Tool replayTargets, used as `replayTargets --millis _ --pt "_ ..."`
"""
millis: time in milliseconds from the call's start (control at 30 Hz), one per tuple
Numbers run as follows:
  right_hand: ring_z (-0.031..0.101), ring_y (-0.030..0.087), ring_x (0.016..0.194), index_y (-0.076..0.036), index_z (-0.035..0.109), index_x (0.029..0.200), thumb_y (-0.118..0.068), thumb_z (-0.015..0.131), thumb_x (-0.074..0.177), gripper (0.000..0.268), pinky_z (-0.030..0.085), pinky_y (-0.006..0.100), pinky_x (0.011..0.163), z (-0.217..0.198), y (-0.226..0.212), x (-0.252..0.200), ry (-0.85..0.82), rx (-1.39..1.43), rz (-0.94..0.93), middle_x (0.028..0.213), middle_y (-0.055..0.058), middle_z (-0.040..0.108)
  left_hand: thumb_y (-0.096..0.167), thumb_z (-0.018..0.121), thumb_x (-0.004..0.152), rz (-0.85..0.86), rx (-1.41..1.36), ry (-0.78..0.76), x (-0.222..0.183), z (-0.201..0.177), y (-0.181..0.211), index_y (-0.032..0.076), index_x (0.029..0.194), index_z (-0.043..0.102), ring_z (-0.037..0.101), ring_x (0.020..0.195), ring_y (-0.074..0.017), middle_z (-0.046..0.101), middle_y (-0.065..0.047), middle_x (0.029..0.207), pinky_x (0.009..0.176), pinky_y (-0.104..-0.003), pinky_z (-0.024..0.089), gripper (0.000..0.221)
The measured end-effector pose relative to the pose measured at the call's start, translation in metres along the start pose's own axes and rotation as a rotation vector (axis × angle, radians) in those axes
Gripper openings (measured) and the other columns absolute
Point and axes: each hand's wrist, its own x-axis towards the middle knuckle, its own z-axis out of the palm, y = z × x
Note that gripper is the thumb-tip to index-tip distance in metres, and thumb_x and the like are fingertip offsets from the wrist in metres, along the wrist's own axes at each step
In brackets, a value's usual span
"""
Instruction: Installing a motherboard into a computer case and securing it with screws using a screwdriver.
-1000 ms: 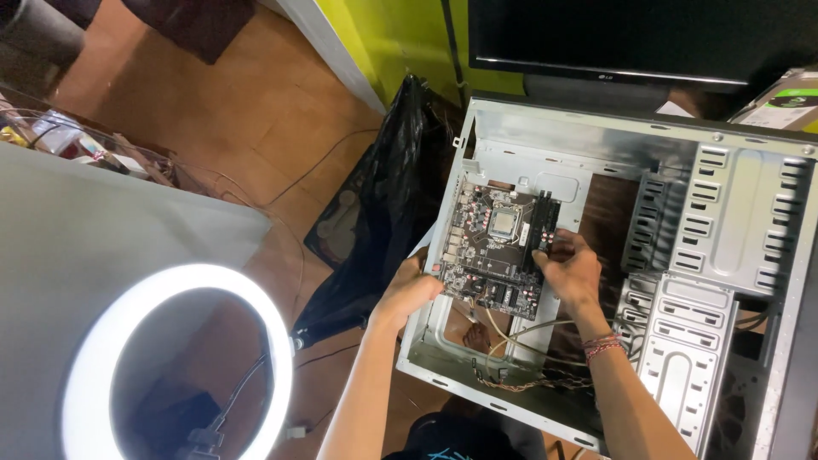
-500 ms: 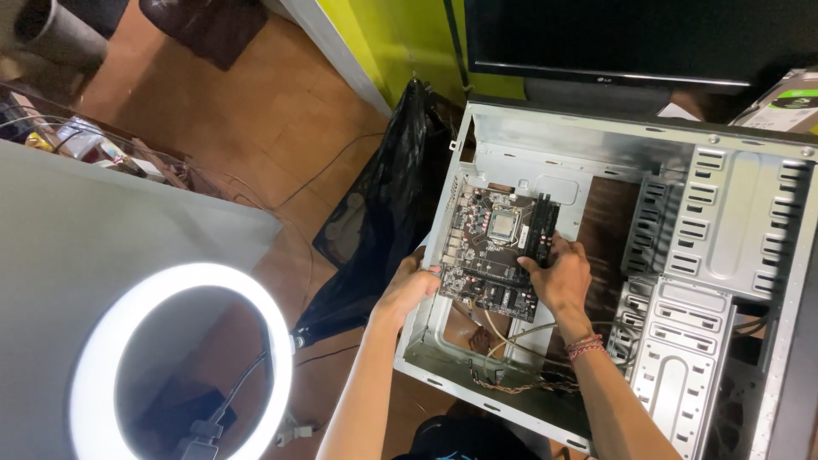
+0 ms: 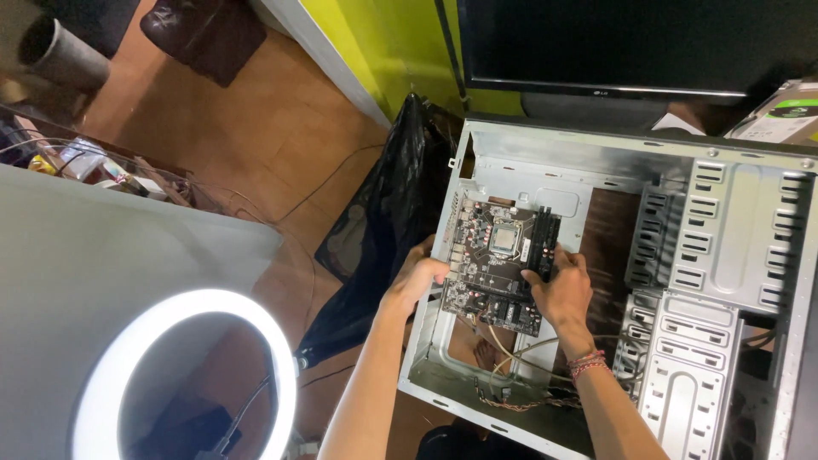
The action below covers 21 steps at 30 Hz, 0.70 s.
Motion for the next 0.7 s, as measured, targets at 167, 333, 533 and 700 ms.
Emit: replayTargets --millis 167,333,533,700 --pt "0.067 0.033 0.117 -0.016 0.068 0.136 -0.044 0.091 0.070 0.075 0.058 0.046 0.096 -0.001 0.001 -0.001 0.030 0.030 -0.003 0.124 0.005 0.063 0.018 0.056 0.046 0.004 0.016 0.005 0.005 0.002 -0.004 0.011 0.104 0.072 0.056 0.087 -0.0248 0.057 -0.006 0.083 0.075 -0.027 0.044 0.060" --pt "0.068 0.032 0.114 -0.017 0.064 0.141 -0.039 0.091 0.071 0.078 0.056 0.047 0.097 -0.016 -0.011 -0.007 -0.009 0.078 0.039 0.114 0.004 0.063 0.020 0.058 0.047 -0.056 0.006 0.034 0.007 0.001 -0.005 0.011 0.114 0.072 0.061 0.096 -0.0288 0.066 -0.012 0.091 0.083 -0.029 0.046 0.069" --pt "0.066 0.031 0.116 -0.018 0.062 0.140 -0.036 0.092 0.071 0.078 0.052 0.047 0.100 -0.014 -0.009 -0.005 -0.030 0.149 0.106 0.115 0.004 0.064 0.021 0.059 0.049 -0.101 0.105 0.004 0.002 -0.002 0.008 0.017 0.124 0.071 0.066 0.103 -0.0279 0.068 -0.012 0.094 0.087 -0.030 0.050 0.076" --pt "0.070 0.028 0.106 -0.016 0.064 0.137 -0.034 0.095 0.068 0.078 0.055 0.042 0.094 -0.019 -0.012 -0.006 -0.031 0.190 0.113 0.111 0.004 0.065 0.019 0.058 0.047 -0.139 0.097 0.040 -0.002 -0.001 0.016 0.014 0.132 0.068 0.065 0.118 -0.0348 0.073 -0.022 0.113 0.099 -0.036 0.049 0.086"
